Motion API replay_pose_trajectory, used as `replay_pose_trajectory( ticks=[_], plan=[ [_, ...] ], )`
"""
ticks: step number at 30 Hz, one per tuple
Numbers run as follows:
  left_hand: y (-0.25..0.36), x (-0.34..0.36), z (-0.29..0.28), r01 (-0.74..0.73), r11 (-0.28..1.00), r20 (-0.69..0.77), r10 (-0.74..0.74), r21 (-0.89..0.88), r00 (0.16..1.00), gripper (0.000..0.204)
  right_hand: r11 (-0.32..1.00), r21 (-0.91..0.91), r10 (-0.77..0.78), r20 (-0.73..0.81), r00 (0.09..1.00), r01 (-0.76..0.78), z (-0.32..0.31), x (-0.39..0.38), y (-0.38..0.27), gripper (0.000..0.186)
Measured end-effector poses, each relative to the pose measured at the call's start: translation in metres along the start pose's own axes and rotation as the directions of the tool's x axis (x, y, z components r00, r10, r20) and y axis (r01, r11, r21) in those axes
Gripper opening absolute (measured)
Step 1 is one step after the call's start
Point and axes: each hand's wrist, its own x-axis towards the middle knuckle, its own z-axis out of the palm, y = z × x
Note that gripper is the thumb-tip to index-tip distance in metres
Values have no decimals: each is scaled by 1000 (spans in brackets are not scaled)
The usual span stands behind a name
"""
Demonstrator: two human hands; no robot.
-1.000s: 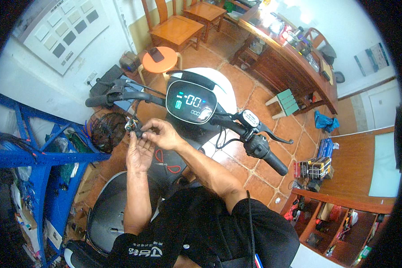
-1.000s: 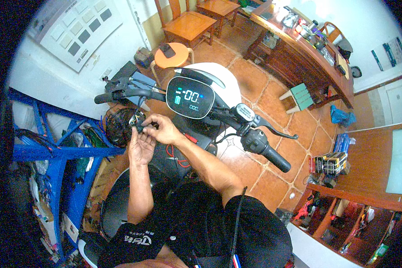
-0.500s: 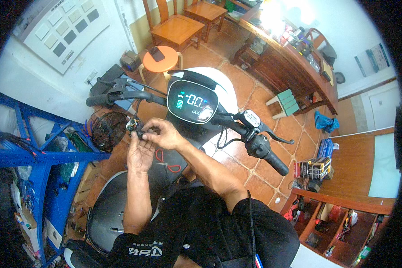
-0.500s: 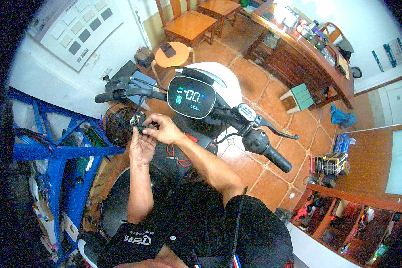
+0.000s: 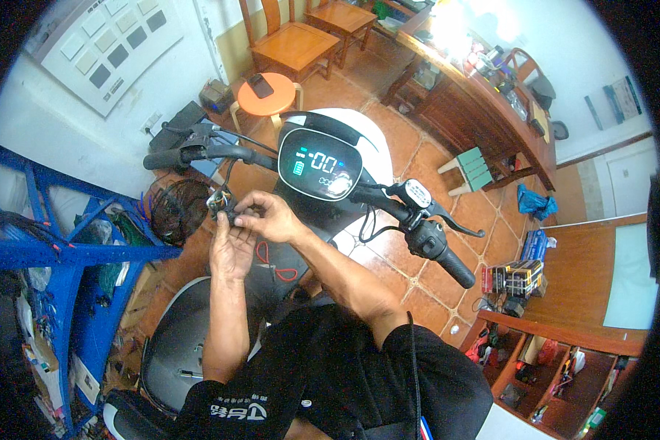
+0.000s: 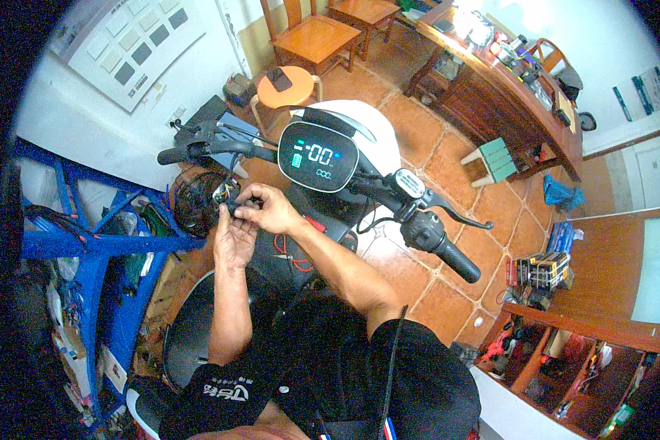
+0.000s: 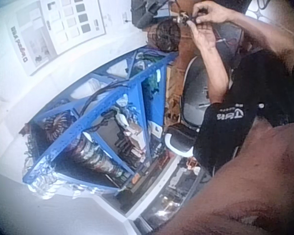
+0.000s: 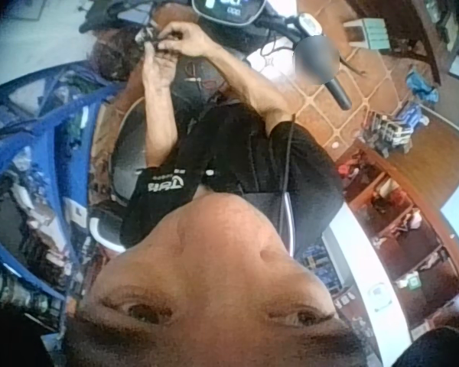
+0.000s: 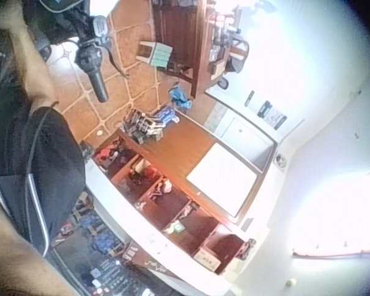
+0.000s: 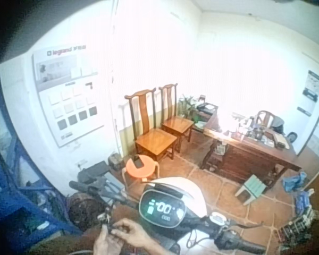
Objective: The person uses a screwdriver to open a small black electronic component, then manipulates internal wires and connectors. They reassemble the component and secure it with the screwdriver. The work is performed on the handlebar area of an electric scooter.
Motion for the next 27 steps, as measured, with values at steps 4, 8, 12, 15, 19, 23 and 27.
replay_pose_trajectory(
  ticks=[4,8,12,15,19,23,27],
  plan=[
    [0,-3,6,25,999,-37,-26,-24,999,43,985,-39,-169,-17,985,168,-3,2,9,19],
    [0,-3,6,-10,1000,-18,10,9,1000,43,994,-48,-102,-49,994,100,1,0,5,20],
    [0,-3,6,-15,1000,-28,15,-6,1000,39,1000,-5,16,-89,996,-16,8,-2,1,21],
    [0,-1,-1,-2,1000,5,2,7,1000,43,995,-97,-24,-44,999,19,2,-2,-3,18],
    [0,-2,7,21,1000,-37,-21,-5,999,46,990,-85,-117,9,993,117,-5,1,6,15],
    [1,-6,10,-9,999,-61,7,-37,998,43,986,-156,-57,38,998,63,-1,-1,1,22],
    [-6,2,5,-19,997,40,22,-78,999,39,994,-63,-98,-102,990,92,5,-7,18,33]
  ],
)
